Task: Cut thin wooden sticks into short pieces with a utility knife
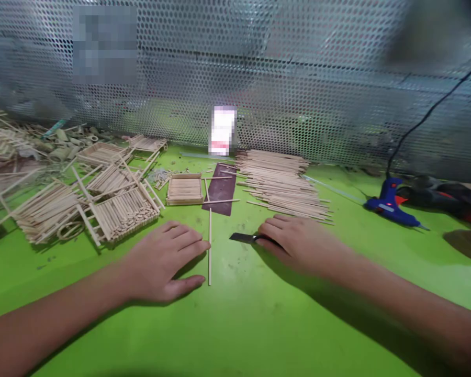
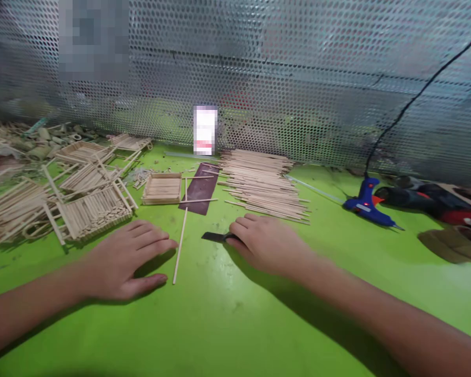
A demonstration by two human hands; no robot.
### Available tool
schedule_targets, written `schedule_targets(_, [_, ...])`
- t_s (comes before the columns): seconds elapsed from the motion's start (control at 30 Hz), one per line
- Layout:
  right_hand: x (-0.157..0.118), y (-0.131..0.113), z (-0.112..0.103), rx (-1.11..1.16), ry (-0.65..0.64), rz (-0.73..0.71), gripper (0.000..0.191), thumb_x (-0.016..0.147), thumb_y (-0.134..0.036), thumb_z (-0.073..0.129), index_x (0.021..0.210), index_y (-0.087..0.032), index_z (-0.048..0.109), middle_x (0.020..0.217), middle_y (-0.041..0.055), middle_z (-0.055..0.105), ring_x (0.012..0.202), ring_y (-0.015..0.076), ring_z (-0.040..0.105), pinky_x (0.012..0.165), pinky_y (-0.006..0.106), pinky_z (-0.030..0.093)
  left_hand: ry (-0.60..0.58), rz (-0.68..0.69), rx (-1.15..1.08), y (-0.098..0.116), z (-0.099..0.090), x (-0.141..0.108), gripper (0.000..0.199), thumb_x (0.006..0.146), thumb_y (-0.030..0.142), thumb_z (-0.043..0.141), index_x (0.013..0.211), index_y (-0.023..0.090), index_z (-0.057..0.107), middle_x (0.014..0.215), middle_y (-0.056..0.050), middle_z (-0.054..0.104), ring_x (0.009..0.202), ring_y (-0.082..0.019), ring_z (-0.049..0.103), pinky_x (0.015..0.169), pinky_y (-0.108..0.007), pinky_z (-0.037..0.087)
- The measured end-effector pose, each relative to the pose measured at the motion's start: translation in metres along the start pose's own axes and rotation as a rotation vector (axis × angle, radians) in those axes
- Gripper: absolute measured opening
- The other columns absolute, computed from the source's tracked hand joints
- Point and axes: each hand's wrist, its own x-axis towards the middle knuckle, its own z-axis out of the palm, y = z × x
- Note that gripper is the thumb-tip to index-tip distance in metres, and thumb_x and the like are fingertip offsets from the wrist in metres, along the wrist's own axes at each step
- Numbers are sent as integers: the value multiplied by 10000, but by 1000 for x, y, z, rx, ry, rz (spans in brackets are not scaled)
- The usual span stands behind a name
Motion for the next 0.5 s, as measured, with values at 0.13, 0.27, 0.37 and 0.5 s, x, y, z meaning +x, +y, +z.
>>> schedule_targets(0.13, [5, -7, -4, -32, 25, -22, 236, 1073, -340, 551, 1113, -172, 712, 1009, 78, 751, 819, 223, 675, 757, 370, 501, 60, 52, -2, -5, -1, 1, 360, 1054, 386, 511, 1336, 208, 647, 1201, -76, 756, 1053, -271, 702, 967, -477, 543])
schedule_targets(0.27, [14, -22, -5, -52, 134, -233, 287, 1042, -157, 557, 1306, -154, 670, 1221, 100, 741, 1070, 244, 675, 934, 403, 513, 152, 69, 30, -12, -2, 2, 308, 1039, 203, 485, 1312, 202, 626, 1149, -52, 757, 988, -231, 697, 925, -434, 545])
schedule_targets(0.37, [32, -34, -7, -124, 127, -478, 404, 985, -82, 623, 1381, -162, 628, 1305, 83, 714, 1126, 246, 648, 962, 401, 500, 327, 139, 69, -14, -6, 3, 288, 995, 145, 536, 1263, 197, 627, 1034, -32, 754, 884, -201, 676, 841, -379, 544])
schedule_targets(0.5, [67, -47, -15, -246, 62, -679, 370, 1002, -147, 670, 1369, -181, 635, 1267, 62, 719, 1081, 260, 647, 964, 445, 478, 587, 321, 126, -10, -13, 3, 239, 925, 73, 581, 1132, 166, 656, 875, -13, 728, 776, -168, 640, 752, -337, 530])
